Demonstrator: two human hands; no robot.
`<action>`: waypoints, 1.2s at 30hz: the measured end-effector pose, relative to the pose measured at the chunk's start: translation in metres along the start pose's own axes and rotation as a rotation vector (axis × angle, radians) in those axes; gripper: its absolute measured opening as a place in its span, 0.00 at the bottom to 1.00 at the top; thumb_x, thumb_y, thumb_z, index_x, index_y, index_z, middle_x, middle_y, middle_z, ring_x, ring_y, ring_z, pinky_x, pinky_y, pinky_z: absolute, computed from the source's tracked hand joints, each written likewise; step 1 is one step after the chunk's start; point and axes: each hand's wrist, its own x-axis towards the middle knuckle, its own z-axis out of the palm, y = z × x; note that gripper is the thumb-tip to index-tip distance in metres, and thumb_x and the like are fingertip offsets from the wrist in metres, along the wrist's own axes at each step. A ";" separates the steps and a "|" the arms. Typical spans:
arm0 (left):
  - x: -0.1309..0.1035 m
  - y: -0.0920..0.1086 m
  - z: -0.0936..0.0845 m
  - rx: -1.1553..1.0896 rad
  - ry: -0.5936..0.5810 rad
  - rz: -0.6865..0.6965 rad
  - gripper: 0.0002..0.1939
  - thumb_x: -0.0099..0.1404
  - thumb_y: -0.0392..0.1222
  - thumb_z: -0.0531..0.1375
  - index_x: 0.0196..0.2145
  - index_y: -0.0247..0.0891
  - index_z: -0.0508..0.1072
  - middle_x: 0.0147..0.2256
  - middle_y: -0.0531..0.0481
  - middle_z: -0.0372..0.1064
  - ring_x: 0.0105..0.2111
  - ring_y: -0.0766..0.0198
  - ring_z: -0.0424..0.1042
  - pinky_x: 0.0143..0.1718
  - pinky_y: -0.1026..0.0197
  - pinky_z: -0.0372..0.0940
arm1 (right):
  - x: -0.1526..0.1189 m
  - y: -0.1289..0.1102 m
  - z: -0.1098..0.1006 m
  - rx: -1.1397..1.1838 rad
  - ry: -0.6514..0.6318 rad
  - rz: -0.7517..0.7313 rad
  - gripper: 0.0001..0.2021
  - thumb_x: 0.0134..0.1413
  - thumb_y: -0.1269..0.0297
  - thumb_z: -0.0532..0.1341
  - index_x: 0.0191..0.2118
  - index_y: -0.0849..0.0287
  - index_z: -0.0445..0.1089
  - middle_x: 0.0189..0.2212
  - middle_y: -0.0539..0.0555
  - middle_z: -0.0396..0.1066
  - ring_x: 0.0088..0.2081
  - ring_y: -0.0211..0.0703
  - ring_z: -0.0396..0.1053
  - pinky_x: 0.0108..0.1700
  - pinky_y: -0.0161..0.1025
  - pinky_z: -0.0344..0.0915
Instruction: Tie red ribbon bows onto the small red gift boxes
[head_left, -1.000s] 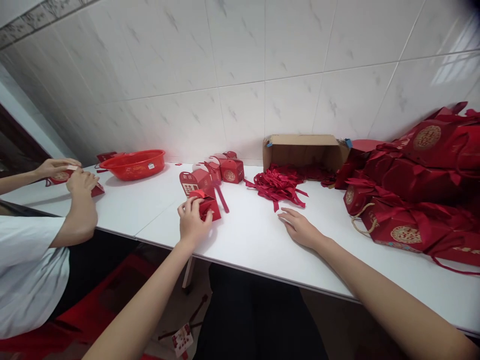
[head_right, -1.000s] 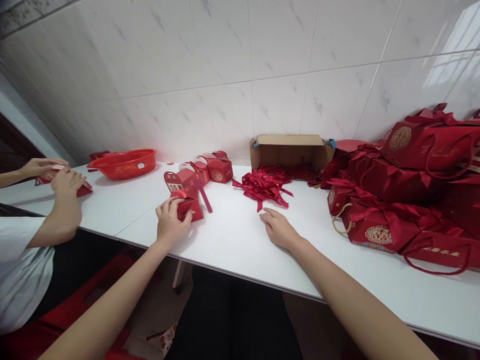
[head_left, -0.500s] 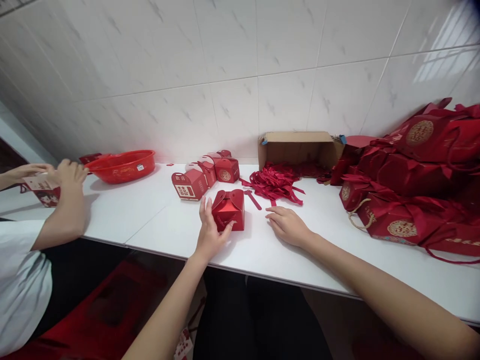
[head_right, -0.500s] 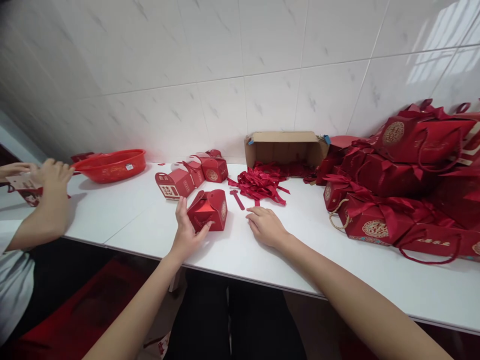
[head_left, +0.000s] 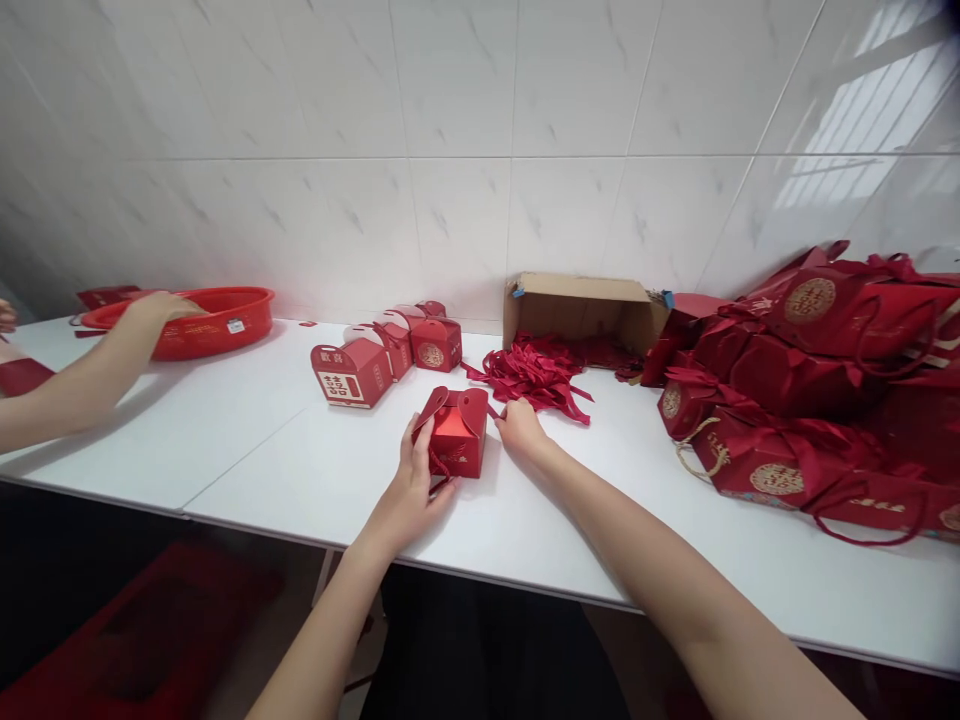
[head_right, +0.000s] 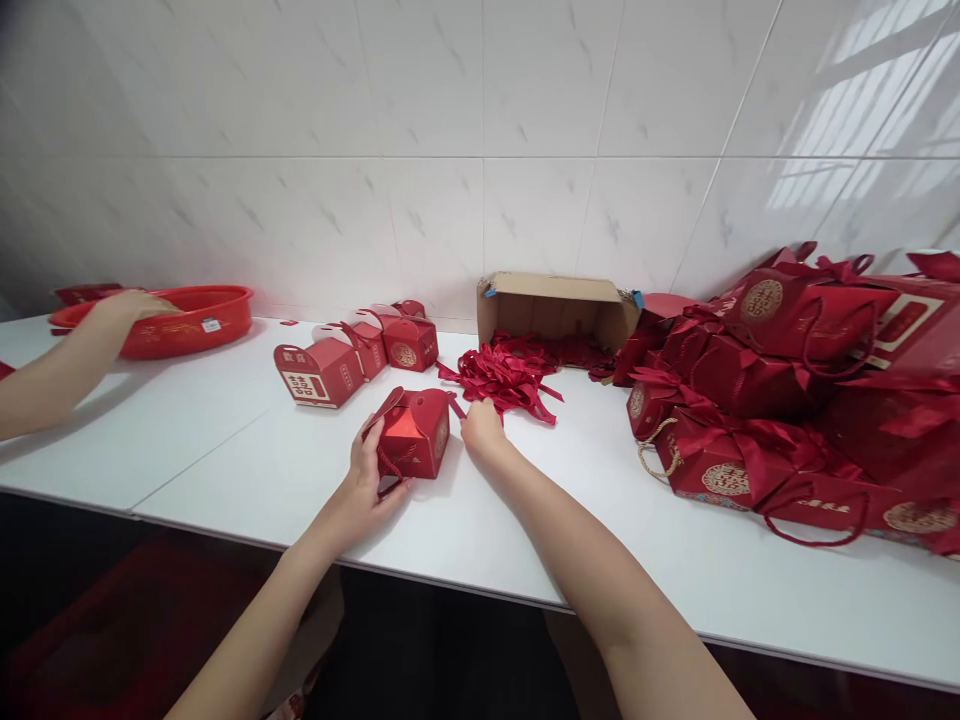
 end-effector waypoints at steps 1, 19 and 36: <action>0.000 0.000 0.000 0.001 0.001 -0.001 0.43 0.62 0.44 0.55 0.63 0.47 0.29 0.64 0.40 0.26 0.63 0.50 0.44 0.54 0.50 0.61 | -0.001 0.003 -0.001 0.009 -0.016 -0.013 0.06 0.54 0.71 0.55 0.35 0.66 0.68 0.42 0.67 0.66 0.42 0.50 0.67 0.42 0.42 0.62; 0.005 -0.009 -0.001 -0.189 0.070 -0.218 0.45 0.62 0.49 0.56 0.64 0.45 0.28 0.61 0.37 0.50 0.58 0.50 0.57 0.58 0.42 0.52 | -0.048 0.123 -0.165 0.570 -0.498 -0.135 0.07 0.48 0.65 0.61 0.31 0.61 0.62 0.22 0.46 0.59 0.22 0.30 0.56 0.26 0.31 0.54; 0.002 -0.010 -0.007 -0.334 -0.016 -0.112 0.23 0.66 0.48 0.50 0.56 0.43 0.48 0.47 0.43 0.62 0.42 0.59 0.67 0.40 0.57 0.67 | 0.014 0.136 -0.081 -0.156 0.153 0.174 0.18 0.59 0.63 0.52 0.53 0.65 0.63 0.51 0.68 0.60 0.49 0.52 0.65 0.48 0.40 0.59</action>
